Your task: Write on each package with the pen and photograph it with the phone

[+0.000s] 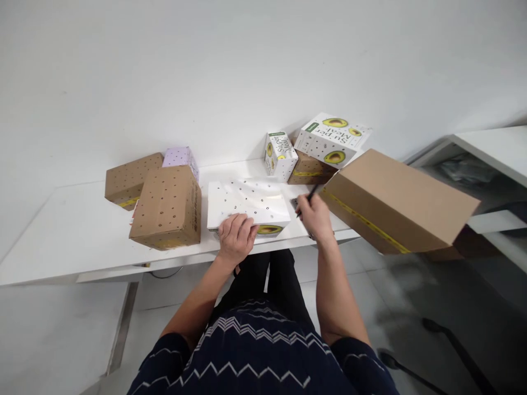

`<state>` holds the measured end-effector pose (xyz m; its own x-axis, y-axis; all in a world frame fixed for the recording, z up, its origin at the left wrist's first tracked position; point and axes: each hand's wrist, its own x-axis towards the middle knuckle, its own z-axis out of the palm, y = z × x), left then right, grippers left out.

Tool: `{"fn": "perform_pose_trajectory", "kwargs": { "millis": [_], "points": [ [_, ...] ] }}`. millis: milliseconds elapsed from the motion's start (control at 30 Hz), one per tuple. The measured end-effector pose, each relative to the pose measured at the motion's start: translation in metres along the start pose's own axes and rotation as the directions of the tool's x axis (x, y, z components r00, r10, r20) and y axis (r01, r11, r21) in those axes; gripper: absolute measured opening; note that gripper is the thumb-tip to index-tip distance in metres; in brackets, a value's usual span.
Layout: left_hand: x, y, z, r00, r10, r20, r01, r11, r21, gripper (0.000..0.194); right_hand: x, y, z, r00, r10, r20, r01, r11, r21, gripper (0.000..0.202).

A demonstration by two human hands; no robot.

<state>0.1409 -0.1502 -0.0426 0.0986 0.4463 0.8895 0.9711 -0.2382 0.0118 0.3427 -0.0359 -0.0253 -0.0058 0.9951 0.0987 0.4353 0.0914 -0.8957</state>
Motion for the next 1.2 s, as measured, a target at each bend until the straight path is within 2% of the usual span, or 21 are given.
{"fn": "perform_pose_trajectory", "kwargs": {
  "millis": [33, 100, 200, 300, 367, 467, 567, 700, 933, 1100, 1167, 1200],
  "points": [
    [0.001, 0.000, 0.001, 1.000, 0.000, -0.003, 0.000, 1.000, -0.002, 0.019, 0.003, 0.010, 0.001, 0.993, 0.058, 0.106, -0.035, 0.978, -0.207, 0.021],
    [0.003, -0.001, 0.003, 1.000, 0.006, -0.005, -0.006, 1.000, 0.006, 0.020, 0.005, 0.022, 0.009, 0.956, 0.175, 0.237, -0.029, 0.856, -0.515, 0.016],
    [0.006, -0.001, 0.007, 1.000, 0.013, -0.005, -0.013, 1.000, 0.017, 0.022, 0.005, 0.026, 0.027, 0.922, 0.267, 0.282, -0.006, 0.736, -0.677, 0.019],
    [0.006, -0.002, 0.010, 1.000, -0.003, 0.012, 0.004, 1.000, -0.013, 0.020, 0.005, 0.027, 0.035, 0.917, 0.288, 0.276, -0.034, 0.745, -0.666, 0.030],
    [0.006, -0.003, 0.011, 1.000, -0.004, 0.013, 0.004, 0.999, -0.037, 0.020, 0.006, 0.033, 0.032, 0.928, 0.270, 0.255, -0.054, 0.777, -0.628, 0.035],
    [0.006, -0.004, 0.012, 0.999, 0.035, -0.019, -0.036, 0.999, -0.029, 0.024, 0.005, 0.047, 0.016, 0.972, 0.215, 0.091, -0.114, 0.777, -0.619, 0.042],
    [0.008, -0.004, 0.012, 0.996, 0.070, -0.048, -0.069, 0.998, 0.007, 0.026, 0.003, 0.064, -0.001, 0.973, 0.216, -0.079, -0.211, 0.703, -0.679, 0.056],
    [0.008, -0.003, 0.013, 0.996, 0.074, -0.051, -0.073, 0.997, 0.025, 0.028, 0.001, 0.080, -0.008, 0.960, 0.277, -0.047, -0.223, 0.652, -0.725, 0.081],
    [0.005, -0.002, 0.012, 0.999, 0.042, -0.028, -0.041, 0.999, 0.018, 0.022, 0.002, 0.082, 0.002, 0.977, 0.205, -0.054, -0.181, 0.678, -0.713, 0.067],
    [0.005, -0.002, 0.010, 0.997, 0.055, -0.053, -0.053, 0.998, 0.024, 0.023, -0.008, 0.082, 0.000, 0.977, 0.183, -0.112, -0.212, 0.746, -0.631, 0.068],
    [0.006, -0.002, 0.010, 0.996, 0.065, -0.061, -0.063, 0.997, 0.039, 0.022, -0.016, 0.082, -0.005, 0.971, 0.190, -0.147, -0.238, 0.843, -0.482, 0.067],
    [0.007, -0.002, 0.009, 0.996, 0.069, -0.064, -0.066, 0.997, 0.046, 0.021, -0.021, 0.082, -0.009, 0.963, 0.210, -0.168, -0.257, 0.902, -0.348, 0.066]
  ]
}}
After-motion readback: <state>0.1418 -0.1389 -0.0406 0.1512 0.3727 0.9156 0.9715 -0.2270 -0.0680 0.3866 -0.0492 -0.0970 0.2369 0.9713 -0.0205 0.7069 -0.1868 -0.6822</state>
